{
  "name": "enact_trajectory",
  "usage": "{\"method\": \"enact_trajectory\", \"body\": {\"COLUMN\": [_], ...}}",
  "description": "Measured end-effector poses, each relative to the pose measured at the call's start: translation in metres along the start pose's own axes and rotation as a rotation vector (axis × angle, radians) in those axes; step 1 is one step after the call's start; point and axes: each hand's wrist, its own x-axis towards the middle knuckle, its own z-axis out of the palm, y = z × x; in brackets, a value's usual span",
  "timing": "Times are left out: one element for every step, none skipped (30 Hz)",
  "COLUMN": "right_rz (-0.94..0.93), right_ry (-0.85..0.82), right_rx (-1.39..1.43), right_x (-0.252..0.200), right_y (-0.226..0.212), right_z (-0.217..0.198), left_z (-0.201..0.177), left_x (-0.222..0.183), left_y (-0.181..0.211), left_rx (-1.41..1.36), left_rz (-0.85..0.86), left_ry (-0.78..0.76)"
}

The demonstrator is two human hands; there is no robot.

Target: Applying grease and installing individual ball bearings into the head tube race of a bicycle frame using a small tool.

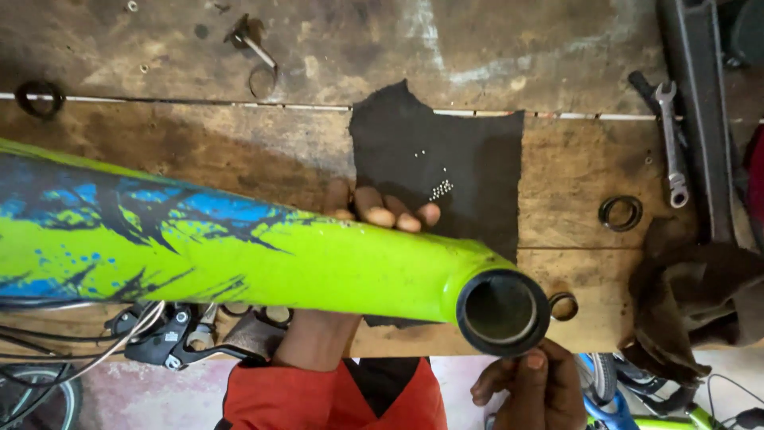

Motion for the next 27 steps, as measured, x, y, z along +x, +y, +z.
{"method": "enact_trajectory", "body": {"right_rz": [0.007, -0.049, -0.108, -0.104, -0.064, -0.023, -0.023, -0.030, -0.038, -0.037, -0.009, 0.020, 0.018, 0.005, -0.009, -0.012, 0.021, 0.054, 0.050, 0.063, 0.077, 0.073, 0.058, 0.042, 0.032, -0.021, -0.075], "right_ry": [0.001, -0.038, -0.076, -0.073, -0.113, -0.153, -0.157, -0.170, -0.183, -0.186, -0.163, -0.140, -0.141, -0.203, -0.267, -0.270, -0.291, -0.312, -0.313, -0.291, -0.272, -0.275, -0.333, -0.392, -0.394, -0.454, -0.515], "right_rx": [-0.004, 0.042, 0.086, 0.081, 0.143, 0.205, 0.205, 0.227, 0.247, 0.246, 0.219, 0.192, 0.190, 0.284, 0.378, 0.378, 0.432, 0.486, 0.485, 0.522, 0.562, 0.565, 0.614, 0.662, 0.671, 0.696, 0.719], "right_x": [0.001, 0.002, 0.004, 0.006, 0.009, 0.011, 0.012, 0.012, 0.012, 0.012, 0.011, 0.010, 0.011, 0.012, 0.014, 0.014, 0.015, 0.015, 0.017, 0.018, 0.019, 0.020, 0.023, 0.027, 0.029, 0.031, 0.034], "right_y": [0.001, 0.003, 0.004, 0.009, 0.014, 0.019, 0.021, 0.023, 0.024, 0.023, 0.022, 0.020, 0.024, 0.028, 0.032, 0.030, 0.028, 0.026, 0.024, 0.022, 0.020, 0.019, 0.018, 0.017, 0.015, 0.014, 0.013], "right_z": [0.000, 0.001, 0.001, -0.003, -0.006, -0.008, -0.010, -0.011, -0.013, -0.013, -0.014, -0.015, -0.019, -0.023, -0.027, -0.028, -0.029, -0.030, -0.028, -0.027, -0.024, -0.027, -0.027, -0.026, -0.026, -0.026, -0.025], "left_z": [0.000, 0.001, 0.000, 0.001, 0.001, 0.001, 0.001, 0.001, 0.001, 0.000, -0.001, -0.001, -0.001, -0.002, -0.002, -0.003, -0.003, -0.004, -0.005, -0.005, -0.005, -0.004, -0.004, -0.004, -0.003, -0.003, -0.003], "left_x": [0.002, 0.003, 0.004, 0.003, 0.003, 0.003, 0.002, 0.002, 0.001, 0.000, -0.001, -0.003, -0.005, -0.008, -0.009, -0.009, -0.010, -0.010, -0.011, -0.012, -0.013, -0.015, -0.014, -0.012, -0.013, -0.014, -0.014], "left_y": [0.001, 0.002, 0.001, 0.001, 0.002, 0.003, 0.003, 0.003, 0.003, 0.002, 0.002, 0.001, 0.001, 0.000, 0.000, 0.000, 0.001, 0.001, -0.001, -0.002, -0.002, -0.001, -0.001, 0.000, 0.000, 0.000, -0.001], "left_rx": [0.000, 0.027, 0.052, 0.049, 0.050, 0.051, 0.053, 0.091, 0.127, 0.129, 0.122, 0.115, 0.114, 0.118, 0.123, 0.122, 0.146, 0.170, 0.168, 0.183, 0.200, 0.201, 0.162, 0.123, 0.125, 0.138, 0.151], "left_rz": [-0.004, 0.002, 0.008, 0.005, -0.003, -0.010, -0.008, 0.008, 0.026, 0.028, 0.029, 0.031, 0.033, 0.005, -0.022, -0.018, -0.028, -0.037, -0.034, -0.002, 0.031, 0.034, -0.008, -0.049, -0.047, -0.016, 0.017], "left_ry": [0.007, -0.017, -0.042, -0.036, -0.003, 0.030, 0.030, -0.004, -0.038, -0.036, -0.047, -0.059, -0.058, -0.064, -0.071, -0.072, -0.102, -0.131, -0.134, -0.134, -0.135, -0.140, -0.116, -0.093, -0.106, -0.105, -0.104]}}
